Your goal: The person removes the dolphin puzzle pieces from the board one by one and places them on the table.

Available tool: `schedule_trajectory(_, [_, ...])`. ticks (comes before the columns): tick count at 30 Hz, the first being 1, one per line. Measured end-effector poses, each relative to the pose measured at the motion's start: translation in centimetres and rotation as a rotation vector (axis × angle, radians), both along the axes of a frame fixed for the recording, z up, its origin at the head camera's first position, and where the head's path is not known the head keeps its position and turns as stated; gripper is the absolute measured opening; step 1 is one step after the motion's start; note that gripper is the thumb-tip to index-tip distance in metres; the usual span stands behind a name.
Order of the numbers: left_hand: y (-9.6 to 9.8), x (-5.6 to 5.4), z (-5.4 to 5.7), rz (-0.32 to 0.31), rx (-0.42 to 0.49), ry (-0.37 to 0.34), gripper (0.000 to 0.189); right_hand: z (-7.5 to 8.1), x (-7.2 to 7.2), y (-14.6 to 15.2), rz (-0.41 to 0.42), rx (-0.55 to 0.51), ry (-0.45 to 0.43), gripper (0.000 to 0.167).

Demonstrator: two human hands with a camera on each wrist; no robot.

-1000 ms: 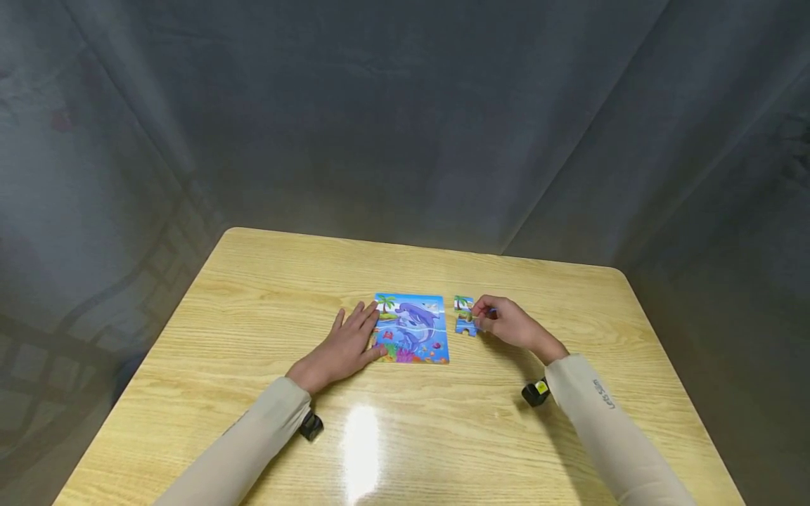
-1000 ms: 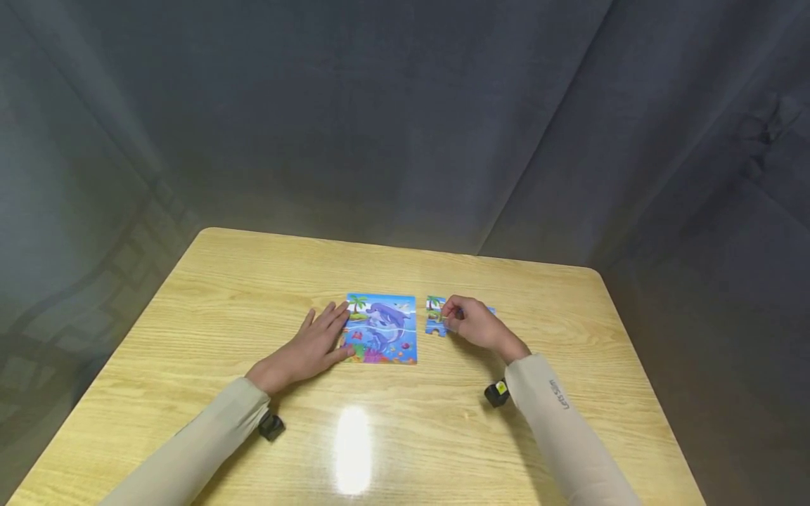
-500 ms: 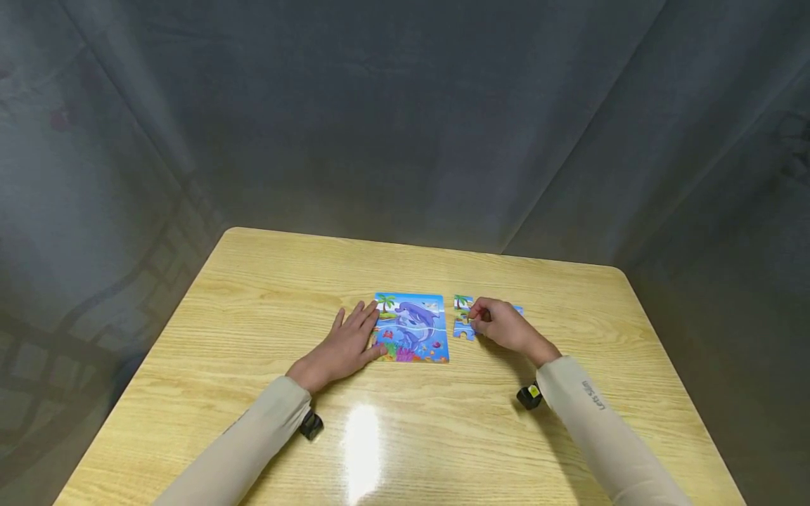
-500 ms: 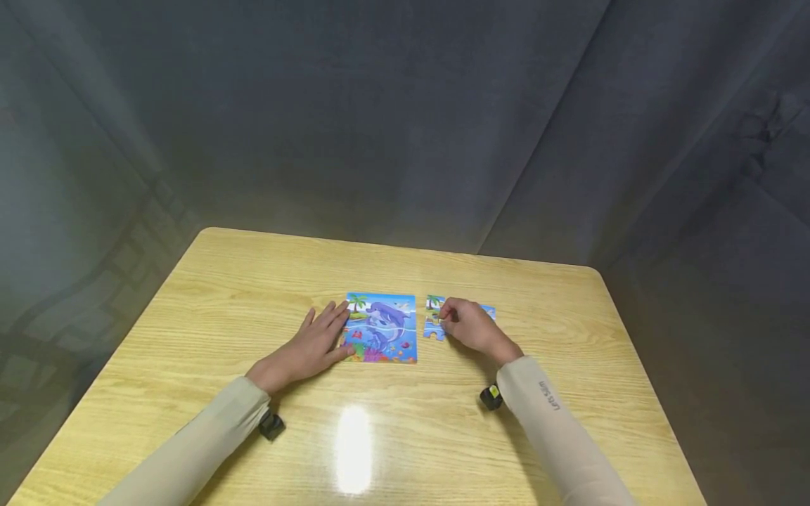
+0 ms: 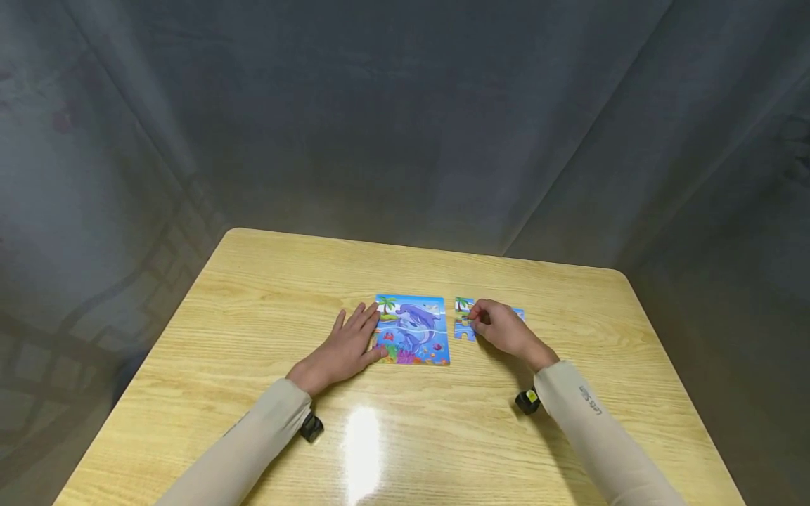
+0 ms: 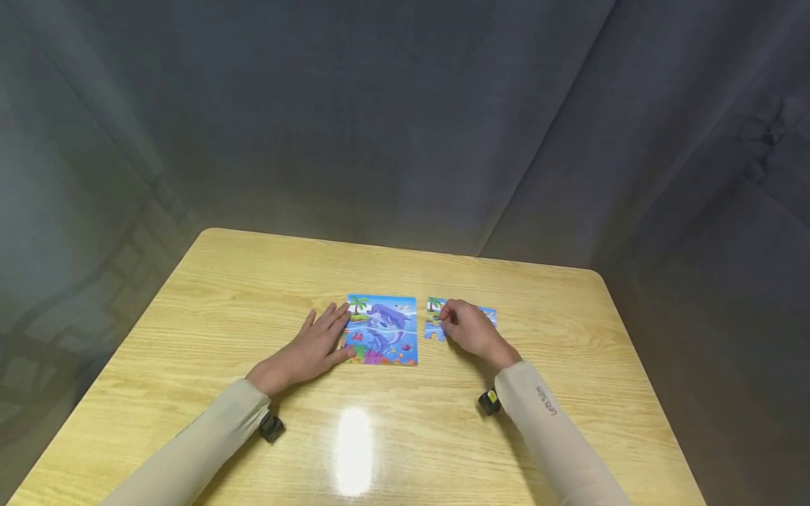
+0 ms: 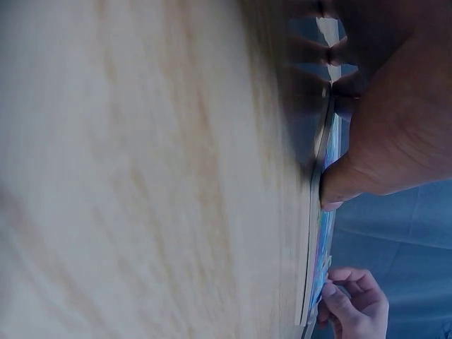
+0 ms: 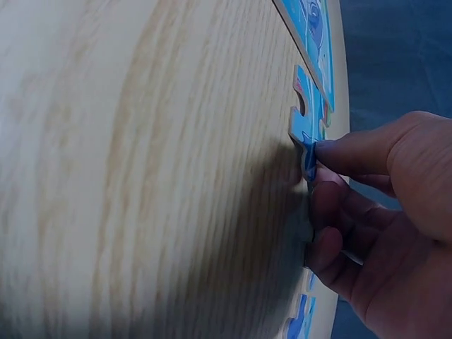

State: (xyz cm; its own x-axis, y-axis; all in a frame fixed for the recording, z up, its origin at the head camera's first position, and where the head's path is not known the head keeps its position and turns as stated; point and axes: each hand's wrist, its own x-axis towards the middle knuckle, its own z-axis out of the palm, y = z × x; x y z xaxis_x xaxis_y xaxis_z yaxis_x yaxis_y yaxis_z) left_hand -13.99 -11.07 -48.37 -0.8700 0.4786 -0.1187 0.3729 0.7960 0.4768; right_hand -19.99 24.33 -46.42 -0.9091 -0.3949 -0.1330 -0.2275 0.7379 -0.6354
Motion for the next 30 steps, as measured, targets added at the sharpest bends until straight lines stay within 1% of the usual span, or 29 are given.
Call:
schedule_trajectory(7, [0.0, 0.0, -0.1, -0.001, 0.002, 0.004, 0.084, -0.2, 0.3, -0.1, -0.022, 0.007, 0.037, 0.007])
schedule_trajectory(14, [-0.1, 0.0, -0.1, -0.005, 0.002, 0.002, 0.084, -0.6, 0.4, 0.0, -0.012, 0.040, 0.071, 0.009])
schedule_trajectory(24, [0.0, 0.0, 0.2, -0.007, -0.001, 0.006, 0.084, -0.4, 0.5, -0.1, -0.018, 0.040, 0.055, 0.006])
schedule_trajectory(30, [0.0, 0.0, 0.1, -0.004, -0.011, 0.006, 0.084, -0.3, 0.4, -0.9, -0.025, 0.010, 0.053, 0.005])
